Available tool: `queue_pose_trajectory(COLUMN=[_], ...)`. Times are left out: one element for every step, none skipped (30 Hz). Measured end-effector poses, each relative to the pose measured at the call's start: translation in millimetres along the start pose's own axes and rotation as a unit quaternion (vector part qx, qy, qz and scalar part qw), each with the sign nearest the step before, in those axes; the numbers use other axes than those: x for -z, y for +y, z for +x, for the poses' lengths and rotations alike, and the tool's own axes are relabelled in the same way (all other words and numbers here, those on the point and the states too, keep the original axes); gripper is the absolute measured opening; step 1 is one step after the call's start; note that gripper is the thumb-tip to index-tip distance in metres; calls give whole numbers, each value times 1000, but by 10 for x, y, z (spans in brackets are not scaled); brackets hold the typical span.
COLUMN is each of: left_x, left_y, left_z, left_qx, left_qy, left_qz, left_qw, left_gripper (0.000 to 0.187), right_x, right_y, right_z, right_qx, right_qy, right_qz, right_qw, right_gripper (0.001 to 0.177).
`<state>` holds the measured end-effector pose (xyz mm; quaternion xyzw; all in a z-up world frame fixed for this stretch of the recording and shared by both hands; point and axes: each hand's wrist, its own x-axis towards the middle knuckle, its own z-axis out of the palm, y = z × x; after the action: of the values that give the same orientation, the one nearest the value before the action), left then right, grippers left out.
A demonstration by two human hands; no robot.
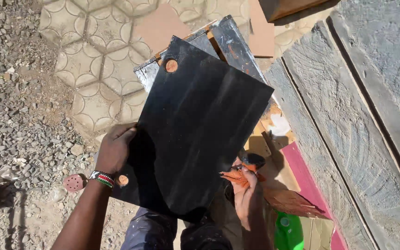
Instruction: The person paints the edges of a rectangular wooden board black using a sponge. They repeatedly dip the sponge into a paint can and apply the paint to the sides of the board, which is resting on a wooden pallet.
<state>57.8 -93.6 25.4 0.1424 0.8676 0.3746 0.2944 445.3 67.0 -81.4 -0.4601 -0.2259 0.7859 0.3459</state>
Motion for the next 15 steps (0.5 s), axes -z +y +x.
queue_pose_trajectory(left_x=[154, 291, 431, 548, 653, 760, 858, 927, 987, 1028, 1069, 1072, 1074, 1053, 953], left_y=[-76, -172, -184, -206, -245, -319, -414, -544, -661, -799, -950, -1191, -1442, -1705, -2023], left_z=[-210, -434, -694, -927, -1136, -1327, -1496, -1698, -1841, -2005, -2158, -2292, -2425, -2574, -2712], left_qx=[21, 43, 43, 49, 54, 56, 61, 70, 77, 81, 82, 93, 107, 120, 130], left_qy=[25, 47, 70, 101, 132, 154, 168, 181, 203, 225, 248, 271, 284, 300, 328], left_qz=[-32, -66, -76, -102, -127, -137, -147, -158, -167, -222, -274, -284, -327, -372, -382], left_qw=[999, 996, 994, 988, 982, 977, 973, 968, 962, 945, 925, 915, 895, 870, 854], left_gripper=[41, 44, 44, 49, 54, 54, 57, 60, 60, 63, 66, 66, 67, 69, 69], right_x=[82, 171, 37, -99, -247, -421, -598, -737, -966, -1173, -1381, -1154, -810, -394, -777], right_y=[72, 150, 51, -33, -92, -174, -228, -264, -251, -222, -167, 60, 257, 470, 512], right_z=[51, 96, 64, 46, 44, -53, -138, -246, -351, -475, -604, 93, 655, 1068, 570], right_qx=[8, 12, 7, -16, -38, -46, -57, -71, -82, -101, -121, -136, -215, -268, -269], right_qy=[-37, -71, -95, -91, -88, -110, -162, -212, -231, -203, -174, -192, -113, -33, -55], right_qz=[31, 61, 55, 40, 23, 15, -7, -31, -41, -31, -23, -40, -280, -508, -529], right_qw=[999, 996, 994, 995, 995, 993, 985, 974, 969, 973, 977, 971, 929, 818, 803], right_gripper=[42, 54, 54, 57, 61, 61, 72, 83, 83, 82, 81, 81, 70, 62, 62])
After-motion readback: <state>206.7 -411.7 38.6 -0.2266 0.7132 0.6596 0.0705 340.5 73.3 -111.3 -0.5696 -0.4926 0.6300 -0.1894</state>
